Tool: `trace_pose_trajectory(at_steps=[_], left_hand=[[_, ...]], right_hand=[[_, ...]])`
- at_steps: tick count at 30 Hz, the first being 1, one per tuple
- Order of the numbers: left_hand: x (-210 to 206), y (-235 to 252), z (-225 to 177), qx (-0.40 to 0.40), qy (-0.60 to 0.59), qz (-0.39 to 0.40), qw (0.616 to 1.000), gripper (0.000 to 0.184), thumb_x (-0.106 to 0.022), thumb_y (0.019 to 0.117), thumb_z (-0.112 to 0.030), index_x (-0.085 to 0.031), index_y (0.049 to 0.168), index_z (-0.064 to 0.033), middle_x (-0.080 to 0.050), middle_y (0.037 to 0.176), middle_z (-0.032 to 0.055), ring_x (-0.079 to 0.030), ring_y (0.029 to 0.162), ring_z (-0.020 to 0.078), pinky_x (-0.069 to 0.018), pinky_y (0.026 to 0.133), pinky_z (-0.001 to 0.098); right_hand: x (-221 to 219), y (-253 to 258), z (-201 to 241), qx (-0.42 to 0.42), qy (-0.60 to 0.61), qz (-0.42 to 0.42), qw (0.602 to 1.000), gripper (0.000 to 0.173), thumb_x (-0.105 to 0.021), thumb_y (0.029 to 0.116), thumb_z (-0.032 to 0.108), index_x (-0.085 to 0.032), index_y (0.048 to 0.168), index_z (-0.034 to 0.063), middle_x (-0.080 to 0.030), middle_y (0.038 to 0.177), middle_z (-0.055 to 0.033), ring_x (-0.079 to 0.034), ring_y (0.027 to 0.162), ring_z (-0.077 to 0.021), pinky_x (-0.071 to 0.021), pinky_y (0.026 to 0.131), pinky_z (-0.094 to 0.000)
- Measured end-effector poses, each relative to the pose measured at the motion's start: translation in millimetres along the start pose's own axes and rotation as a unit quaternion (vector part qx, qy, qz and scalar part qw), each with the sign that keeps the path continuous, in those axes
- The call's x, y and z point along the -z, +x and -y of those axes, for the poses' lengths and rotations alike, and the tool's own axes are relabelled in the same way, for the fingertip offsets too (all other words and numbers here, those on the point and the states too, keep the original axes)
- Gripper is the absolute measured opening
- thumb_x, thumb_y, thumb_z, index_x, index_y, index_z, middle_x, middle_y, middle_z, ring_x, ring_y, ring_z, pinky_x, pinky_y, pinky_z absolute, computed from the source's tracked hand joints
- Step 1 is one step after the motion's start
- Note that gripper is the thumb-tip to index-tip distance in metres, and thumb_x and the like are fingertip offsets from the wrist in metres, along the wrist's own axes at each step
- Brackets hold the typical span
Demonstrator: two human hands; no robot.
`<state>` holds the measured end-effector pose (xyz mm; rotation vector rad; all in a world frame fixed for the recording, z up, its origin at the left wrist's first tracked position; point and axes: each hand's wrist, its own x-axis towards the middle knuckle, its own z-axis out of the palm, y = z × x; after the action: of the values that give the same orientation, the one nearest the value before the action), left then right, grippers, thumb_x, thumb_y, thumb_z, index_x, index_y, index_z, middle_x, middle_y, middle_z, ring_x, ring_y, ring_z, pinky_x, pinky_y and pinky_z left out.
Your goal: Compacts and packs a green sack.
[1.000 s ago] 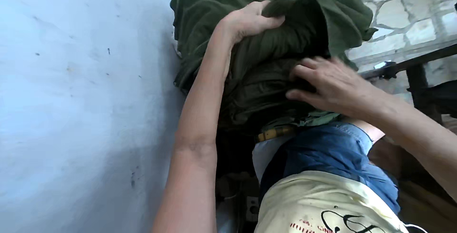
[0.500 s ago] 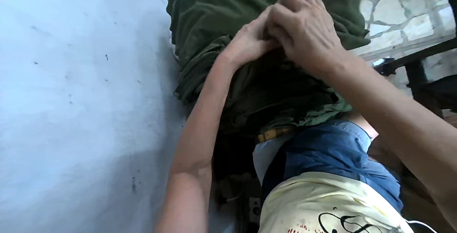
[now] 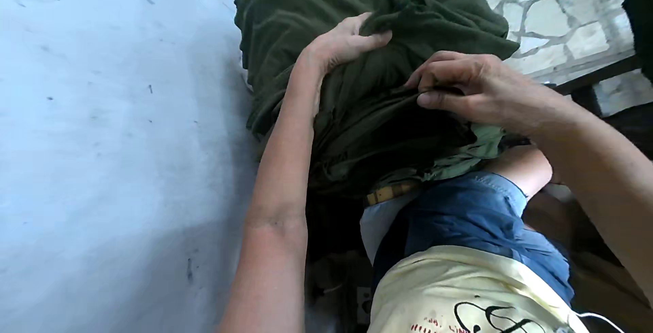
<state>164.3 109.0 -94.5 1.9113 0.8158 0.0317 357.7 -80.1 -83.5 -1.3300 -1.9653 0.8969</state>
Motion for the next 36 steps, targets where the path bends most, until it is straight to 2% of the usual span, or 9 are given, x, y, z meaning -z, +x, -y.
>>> trace_pose_trajectory(at_steps=[7,11,16,20,24,27,30,33,36], left_hand=[[0.4,-3.7,0.5,-0.02,-0.016,0.015,1.0,0.054,-0.059,0.1031,-0.036,-0.047,0.148,-0.0087,-0.063,0.134,0.0051,-0.062,0.116,0.0024,-0.0496,0.103,0.0242],[-11.3,-47.1,-33.3,-0.037,0.059,0.047,0.996,0.099,-0.058,0.0929,-0.061,-0.012,0.166,-0.0124,-0.036,0.164,0.0101,-0.039,0.147,0.0128,-0.033,0.121,0.0352],[-25.2,-26.4,-13.3,-0.072,0.102,-0.061,0.99,0.068,-0.077,0.0897,-0.029,-0.049,0.147,-0.0073,-0.067,0.128,0.0113,-0.064,0.117,0.0173,-0.0489,0.105,0.0426],[-2.6,-4.7,-7.2,-0.009,0.043,0.008,0.999,0.055,-0.067,0.0987,-0.031,-0.05,0.147,-0.011,-0.063,0.135,0.0049,-0.06,0.12,0.0044,-0.047,0.107,0.0273],[2.0,3.7,-4.5,-0.011,0.047,0.027,0.998,0.052,-0.066,0.0994,-0.032,-0.051,0.145,-0.0112,-0.063,0.133,0.0042,-0.06,0.119,0.0031,-0.047,0.106,0.0259],[-3.6,-24.6,-11.5,-0.062,0.0,0.058,0.996,0.09,-0.066,0.0917,-0.054,-0.029,0.16,-0.0089,-0.049,0.154,0.0054,-0.049,0.136,0.0036,-0.0412,0.114,0.0251],[-18.3,-51.6,-32.4,-0.075,0.073,0.066,0.992,0.118,-0.065,0.0836,-0.068,-0.004,0.165,-0.0075,-0.031,0.166,0.0124,-0.035,0.149,0.0122,-0.0322,0.122,0.0324],[-37.5,-42.2,-23.9,-0.089,0.126,-0.037,0.987,0.089,-0.08,0.0853,-0.037,-0.036,0.156,-0.0065,-0.06,0.141,0.0153,-0.058,0.13,0.0229,-0.0439,0.111,0.046],[-22.6,-25.5,-15.8,-0.066,0.041,-0.024,0.997,0.06,-0.07,0.094,-0.018,-0.046,0.148,-0.0073,-0.064,0.13,0.0046,-0.062,0.114,0.0032,-0.0494,0.102,0.0268]], right_hand=[[8.7,6.4,2.6,-0.017,-0.01,-0.017,1.0,0.018,-0.06,0.1015,0.024,-0.068,0.098,0.0078,-0.065,0.085,-0.0013,-0.061,0.077,-0.0064,-0.052,0.073,-0.03],[11.0,52.4,12.2,-0.043,-0.105,-0.078,0.99,0.02,-0.055,0.1038,0.019,-0.067,0.103,0.003,-0.068,0.093,-0.0144,-0.066,0.088,-0.0279,-0.0514,0.078,-0.0515],[-19.4,67.2,18.0,0.027,-0.263,-0.119,0.957,0.019,-0.052,0.1036,0.013,-0.067,0.112,0.006,-0.066,0.11,-0.0183,-0.059,0.113,-0.0407,-0.042,0.092,-0.0572],[-39.1,-3.6,23.6,0.055,-0.241,0.005,0.969,0.041,-0.057,0.0985,0.05,-0.068,0.102,0.0097,-0.067,0.113,-0.0137,-0.061,0.116,-0.0367,-0.0442,0.096,-0.0596],[-24.5,-22.4,3.2,0.002,-0.032,0.047,0.998,0.03,-0.057,0.1,0.035,-0.072,0.091,0.0107,-0.066,0.132,-0.0054,-0.059,0.126,-0.0194,-0.0484,0.102,-0.0455],[1.2,6.4,5.1,-0.016,0.049,-0.042,0.998,0.026,-0.054,0.1035,0.028,-0.072,0.103,0.0089,-0.068,0.113,0.0,-0.063,0.103,-0.0025,-0.0526,0.091,-0.0251],[6.2,43.2,8.9,-0.016,-0.068,-0.125,0.99,0.025,-0.054,0.1044,0.024,-0.068,0.098,0.0041,-0.063,0.102,-0.0085,-0.062,0.09,-0.0139,-0.051,0.08,-0.0334],[-12.9,68.0,16.3,0.003,-0.242,-0.127,0.962,0.024,-0.049,0.1057,0.017,-0.065,0.103,-0.0015,-0.063,0.113,-0.0217,-0.065,0.104,-0.0399,-0.0513,0.079,-0.0555],[-25.9,54.7,25.3,0.062,-0.305,-0.113,0.943,0.022,-0.046,0.1063,0.015,-0.062,0.115,0.0023,-0.061,0.128,-0.0219,-0.056,0.123,-0.0422,-0.0421,0.097,-0.0569]])
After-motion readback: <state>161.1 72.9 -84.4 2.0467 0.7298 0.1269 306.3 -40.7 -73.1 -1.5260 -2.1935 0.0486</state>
